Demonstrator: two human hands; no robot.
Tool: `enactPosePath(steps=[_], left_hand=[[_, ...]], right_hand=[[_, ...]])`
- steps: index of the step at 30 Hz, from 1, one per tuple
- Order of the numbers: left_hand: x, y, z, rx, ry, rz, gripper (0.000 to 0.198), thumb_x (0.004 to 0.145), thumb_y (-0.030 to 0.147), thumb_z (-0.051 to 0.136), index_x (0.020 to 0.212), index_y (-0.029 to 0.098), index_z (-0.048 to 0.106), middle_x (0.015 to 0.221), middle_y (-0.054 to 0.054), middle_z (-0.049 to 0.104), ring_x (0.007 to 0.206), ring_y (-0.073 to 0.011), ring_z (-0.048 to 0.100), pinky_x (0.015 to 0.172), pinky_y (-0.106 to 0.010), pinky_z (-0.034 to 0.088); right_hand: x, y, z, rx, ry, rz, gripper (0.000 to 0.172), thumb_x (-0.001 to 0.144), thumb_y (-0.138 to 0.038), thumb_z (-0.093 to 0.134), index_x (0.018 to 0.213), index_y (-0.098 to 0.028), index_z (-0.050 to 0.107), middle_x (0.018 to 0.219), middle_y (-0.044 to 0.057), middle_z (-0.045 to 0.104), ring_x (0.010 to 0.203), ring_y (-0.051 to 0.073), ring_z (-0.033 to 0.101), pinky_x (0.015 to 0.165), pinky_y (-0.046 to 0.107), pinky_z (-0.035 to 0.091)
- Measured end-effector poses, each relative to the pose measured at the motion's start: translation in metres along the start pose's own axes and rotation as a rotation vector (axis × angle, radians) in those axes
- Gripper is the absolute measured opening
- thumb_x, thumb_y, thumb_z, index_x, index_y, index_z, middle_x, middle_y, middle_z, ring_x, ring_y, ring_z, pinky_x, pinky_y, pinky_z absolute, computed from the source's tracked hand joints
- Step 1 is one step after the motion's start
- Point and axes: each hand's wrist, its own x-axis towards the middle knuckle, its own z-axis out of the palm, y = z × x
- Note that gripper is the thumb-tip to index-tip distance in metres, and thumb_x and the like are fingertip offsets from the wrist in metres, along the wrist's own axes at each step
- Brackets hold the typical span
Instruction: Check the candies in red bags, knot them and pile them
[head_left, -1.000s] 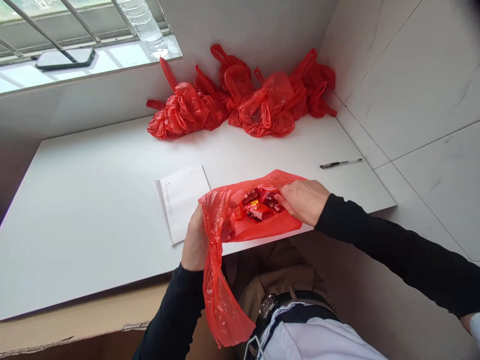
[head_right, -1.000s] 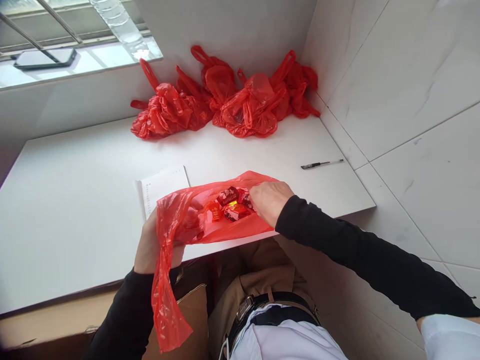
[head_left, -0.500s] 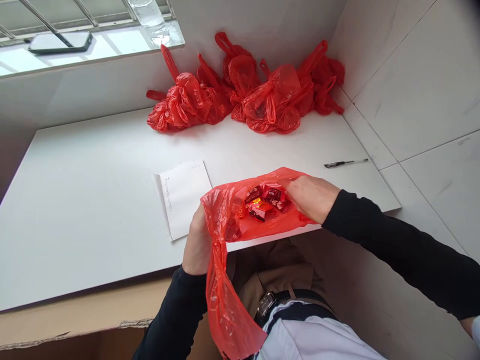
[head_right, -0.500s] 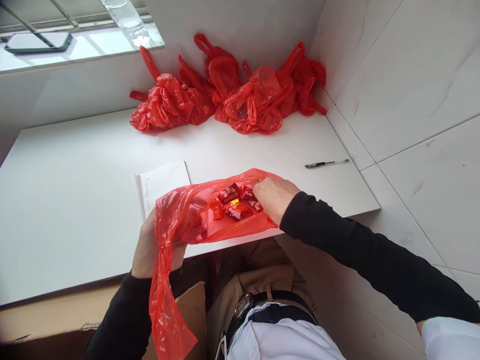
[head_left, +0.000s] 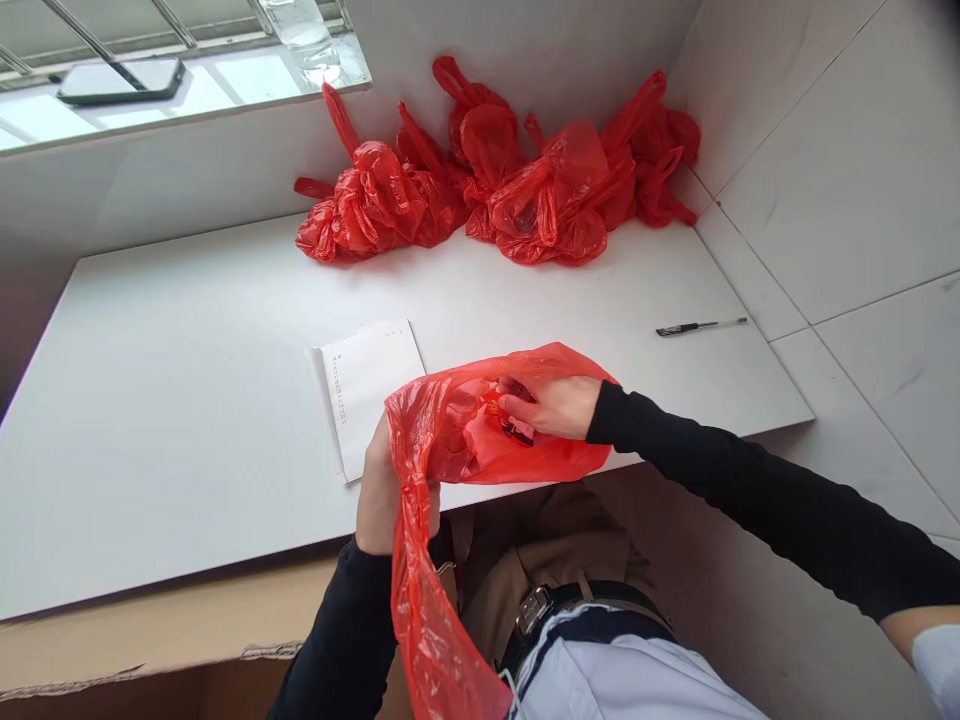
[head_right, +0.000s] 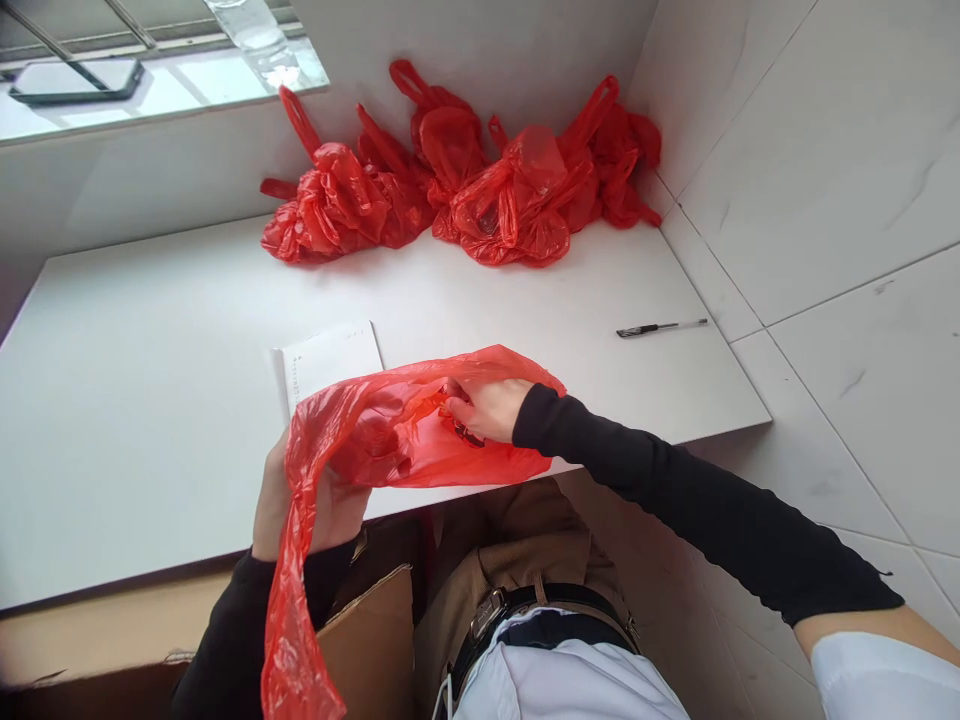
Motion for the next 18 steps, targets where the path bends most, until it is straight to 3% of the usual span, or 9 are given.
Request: enactPosePath(steps=[3, 7, 18], left_hand=[[0.001, -0.001, 0.000, 0.001, -0.010, 0.011, 0.014, 0.075, 0.034, 0.072, 0.078, 0.021, 0.069, 0.079, -0.001, 0.066, 0.072, -0.0169, 0.059, 0.065, -0.030, 0.050], [0.004, -0.006, -0.001, 0.016, -0.025, 0.079, 0.015, 0.073, 0.032, 0.076, 0.079, 0.021, 0.069, 0.079, 0.000, 0.065, 0.079, -0.0183, 0.061, 0.072, -0.031, 0.051], [0.009, -0.013, -0.013, 0.079, -0.072, 0.148, 0.015, 0.072, 0.031, 0.076, 0.080, 0.022, 0.069, 0.082, -0.004, 0.067, 0.096, -0.0278, 0.065, 0.087, -0.041, 0.052]], right_hand=[[-0.005, 0.008, -0.007, 0.419, -0.077, 0.136, 0.013, 0.095, -0.028, 0.053, 0.083, -0.023, 0.052, 0.075, 0.000, 0.072, 0.074, 0.018, 0.071, 0.076, 0.033, 0.058], [-0.007, 0.007, -0.012, 0.843, -0.131, 0.289, 0.018, 0.089, -0.025, 0.067, 0.084, -0.021, 0.050, 0.079, 0.003, 0.072, 0.086, 0.022, 0.075, 0.073, 0.033, 0.063], [-0.010, -0.001, -0.013, 0.978, -0.127, 0.365, 0.012, 0.099, -0.016, 0.053, 0.089, -0.020, 0.048, 0.082, 0.003, 0.071, 0.078, 0.017, 0.074, 0.078, 0.034, 0.063]])
